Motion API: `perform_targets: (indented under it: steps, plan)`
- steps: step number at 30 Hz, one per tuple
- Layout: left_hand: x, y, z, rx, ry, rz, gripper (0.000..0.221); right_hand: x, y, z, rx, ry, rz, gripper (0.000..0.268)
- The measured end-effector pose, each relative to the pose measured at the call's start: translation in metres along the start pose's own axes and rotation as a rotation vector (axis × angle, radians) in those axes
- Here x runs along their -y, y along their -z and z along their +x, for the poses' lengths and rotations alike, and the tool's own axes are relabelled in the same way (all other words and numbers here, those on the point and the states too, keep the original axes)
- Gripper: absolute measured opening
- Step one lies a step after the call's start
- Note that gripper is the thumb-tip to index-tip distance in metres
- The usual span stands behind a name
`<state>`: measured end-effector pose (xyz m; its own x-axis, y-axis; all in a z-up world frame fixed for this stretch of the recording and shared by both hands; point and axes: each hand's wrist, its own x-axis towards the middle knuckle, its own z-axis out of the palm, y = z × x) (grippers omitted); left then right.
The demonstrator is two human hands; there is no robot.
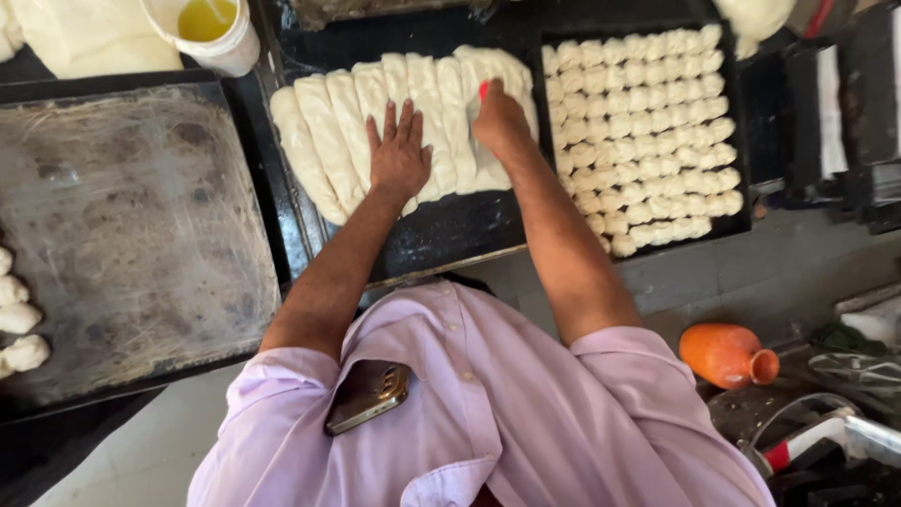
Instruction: The person separates and shapes small pieces of dough from a tray, flattens a large portion of dough on a work surface, and then uses a hand-held scraper to cut the dough into smaller strips and rectangular pieces. The person also pours oil from a cup onto their hands and dough during the process and uses the scraper to clean the work surface and grease baking trays.
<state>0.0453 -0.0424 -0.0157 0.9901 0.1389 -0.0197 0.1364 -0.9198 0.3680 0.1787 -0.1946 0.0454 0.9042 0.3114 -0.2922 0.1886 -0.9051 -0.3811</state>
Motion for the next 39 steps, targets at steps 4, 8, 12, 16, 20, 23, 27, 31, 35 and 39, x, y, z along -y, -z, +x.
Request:
perform_targets:
  steps: [4, 8, 12, 16, 20, 23, 27, 31, 35, 39]
  plan:
    - [0.001, 0.003, 0.002, 0.016, 0.022, -0.001, 0.067, -0.006, -0.020, -0.048, 0.062, -0.006, -0.207, 0.059]
    - [0.001, -0.002, -0.002, 0.012, 0.028, 0.019, 0.066, 0.000, -0.023, -0.049, -0.069, -0.061, -0.066, 0.056]
    - [0.000, 0.005, 0.001, -0.023, 0.004, 0.045, 0.067, -0.012, -0.008, -0.036, 0.180, -0.054, -0.234, 0.062]
    - [-0.001, 0.002, -0.005, 0.001, 0.018, 0.066, 0.066, -0.028, -0.035, -0.071, -0.014, 0.015, -0.128, 0.056]
    - [-0.001, 0.007, -0.001, 0.004, 0.021, 0.056, 0.067, -0.031, 0.004, -0.006, -0.206, 0.095, -0.046, 0.061]
    - [-0.005, 0.006, -0.001, -0.017, 0.035, 0.051, 0.066, -0.037, 0.023, 0.071, -0.314, 0.146, 0.017, 0.051]
    - [-0.006, 0.006, 0.002, -0.018, 0.050, 0.026, 0.065, -0.035, -0.015, 0.162, -0.356, 0.084, -0.045, 0.068]
    - [-0.008, 0.001, -0.002, -0.029, 0.051, 0.093, 0.062, -0.040, 0.002, 0.177, -0.055, 0.111, -0.094, 0.056]
    - [-0.023, -0.005, 0.000, -0.034, 0.085, 0.055, 0.065, -0.026, -0.001, 0.079, -0.057, -0.027, -0.063, 0.062]
    - [-0.051, -0.012, 0.013, -0.026, -0.120, 0.008, 0.060, -0.016, 0.000, 0.054, -0.216, -0.022, 0.014, 0.057]
